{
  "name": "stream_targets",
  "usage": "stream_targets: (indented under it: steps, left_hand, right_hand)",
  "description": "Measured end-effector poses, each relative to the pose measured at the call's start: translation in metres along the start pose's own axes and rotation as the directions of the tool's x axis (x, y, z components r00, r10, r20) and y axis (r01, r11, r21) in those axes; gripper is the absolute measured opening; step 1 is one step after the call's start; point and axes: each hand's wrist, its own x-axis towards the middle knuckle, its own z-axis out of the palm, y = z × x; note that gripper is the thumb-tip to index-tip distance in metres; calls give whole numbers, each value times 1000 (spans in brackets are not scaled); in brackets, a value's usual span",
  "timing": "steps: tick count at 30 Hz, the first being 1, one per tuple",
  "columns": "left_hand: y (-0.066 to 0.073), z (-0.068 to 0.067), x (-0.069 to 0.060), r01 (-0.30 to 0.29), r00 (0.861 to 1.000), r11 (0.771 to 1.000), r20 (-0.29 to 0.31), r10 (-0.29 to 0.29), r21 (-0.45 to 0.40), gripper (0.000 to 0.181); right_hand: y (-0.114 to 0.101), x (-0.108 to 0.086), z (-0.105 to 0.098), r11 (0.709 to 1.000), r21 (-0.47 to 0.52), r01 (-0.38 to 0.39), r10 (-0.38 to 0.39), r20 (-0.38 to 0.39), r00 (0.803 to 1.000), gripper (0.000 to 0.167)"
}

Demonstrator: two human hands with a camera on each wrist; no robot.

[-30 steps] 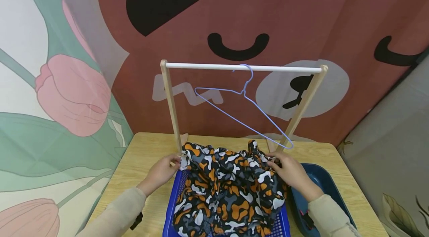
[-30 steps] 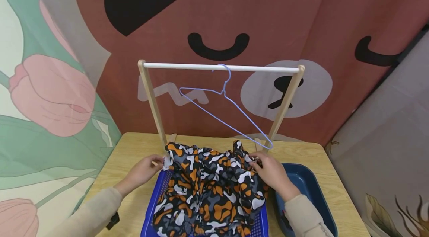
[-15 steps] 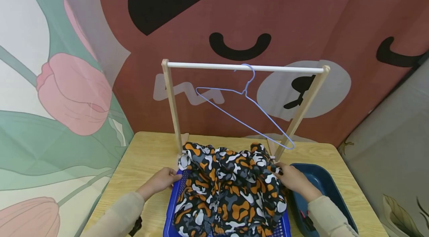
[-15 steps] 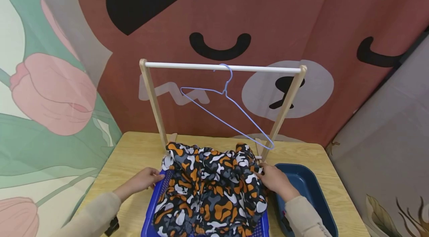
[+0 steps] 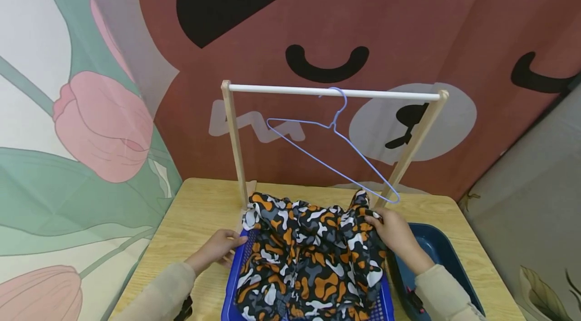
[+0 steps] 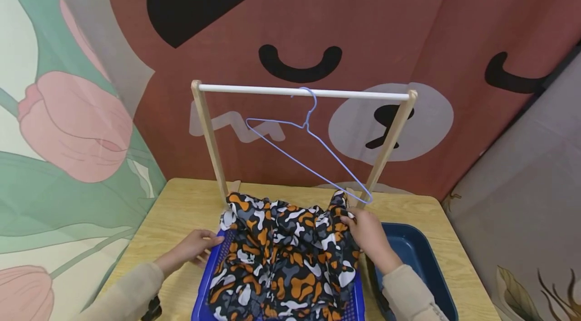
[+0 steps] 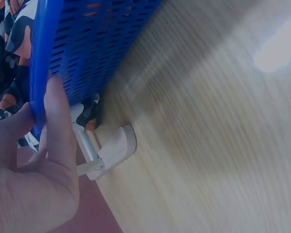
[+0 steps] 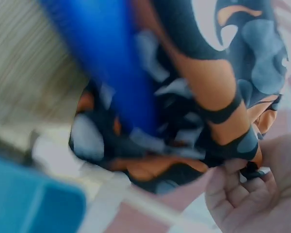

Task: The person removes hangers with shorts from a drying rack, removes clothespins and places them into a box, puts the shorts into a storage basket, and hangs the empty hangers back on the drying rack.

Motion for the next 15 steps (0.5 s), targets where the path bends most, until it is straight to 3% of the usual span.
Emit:
stream_targets:
  steps: [9, 13, 15]
  left_hand:
    - [-3, 6, -2, -5, 1000, 998, -19, 4, -70, 26]
    - [1, 12, -3, -46, 999, 992, -9, 45, -114, 27]
    - [3, 16, -1, -63, 998, 990, -10, 63, -125, 27]
  right_hand:
    - [-60, -3, -5, 988, 149, 31, -13, -118, 993, 24]
    - [-83, -7, -5, 980, 166, 113, -98, -96, 991, 21]
    - [-98, -13, -3, 966, 181, 185, -177, -56, 983, 20]
